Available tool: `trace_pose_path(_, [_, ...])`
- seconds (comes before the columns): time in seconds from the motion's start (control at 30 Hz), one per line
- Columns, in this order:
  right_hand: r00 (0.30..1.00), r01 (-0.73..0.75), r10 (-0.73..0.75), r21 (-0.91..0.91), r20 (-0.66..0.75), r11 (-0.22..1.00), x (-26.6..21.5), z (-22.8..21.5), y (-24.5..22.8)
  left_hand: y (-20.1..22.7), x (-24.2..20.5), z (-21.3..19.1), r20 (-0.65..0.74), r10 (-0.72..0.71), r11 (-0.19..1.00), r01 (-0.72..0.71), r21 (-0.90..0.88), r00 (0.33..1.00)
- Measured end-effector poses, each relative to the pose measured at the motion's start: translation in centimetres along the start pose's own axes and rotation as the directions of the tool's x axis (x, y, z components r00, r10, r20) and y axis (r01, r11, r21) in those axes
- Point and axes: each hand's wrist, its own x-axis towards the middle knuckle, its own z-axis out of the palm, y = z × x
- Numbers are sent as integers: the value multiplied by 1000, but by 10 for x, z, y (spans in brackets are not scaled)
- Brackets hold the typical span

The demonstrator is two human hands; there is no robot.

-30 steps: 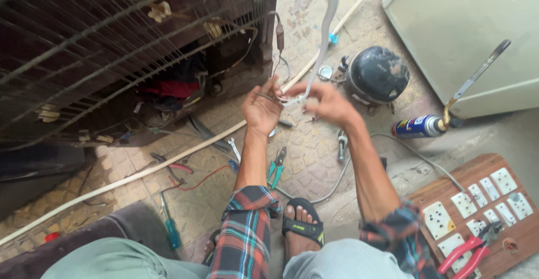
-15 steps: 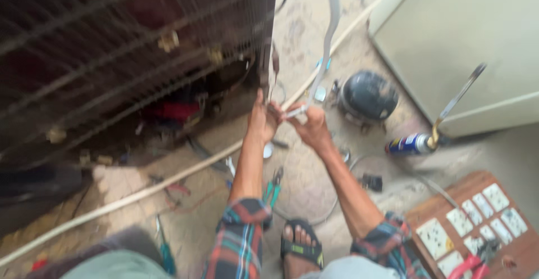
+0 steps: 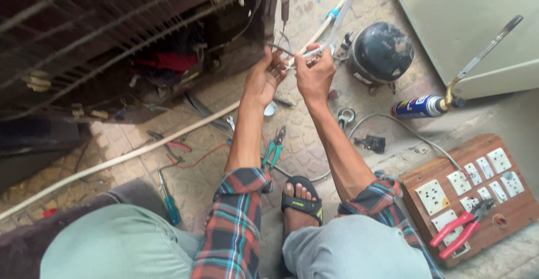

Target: The person sits on the floor and repairs electrical wiring by stripping insulation, twisting wires, and using pliers to secure connections. They work on a white cable and a wooden board with multiple sockets and switches.

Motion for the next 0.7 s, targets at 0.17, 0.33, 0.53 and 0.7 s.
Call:
trace_pose_path(0.17, [995, -99, 99, 35, -1, 994, 9, 4, -1, 11, 22, 16, -150, -112, 988, 94, -122, 982])
trace_pose_path(0.33, [973, -223, 230, 137, -38, 965, 8, 7, 0, 18, 34, 13, -210, -293, 955, 274, -116, 933])
trace_pose_path(0.53, [947, -282, 293, 93, -130, 955, 16, 4, -4, 11, 54, 13, -133, -357, 929, 336, -154, 925])
trace_pose_path(0.7, [972, -229, 236, 175, -21, 958, 11, -1, 14, 5, 62, 22, -215, -262, 964, 244, -109, 941])
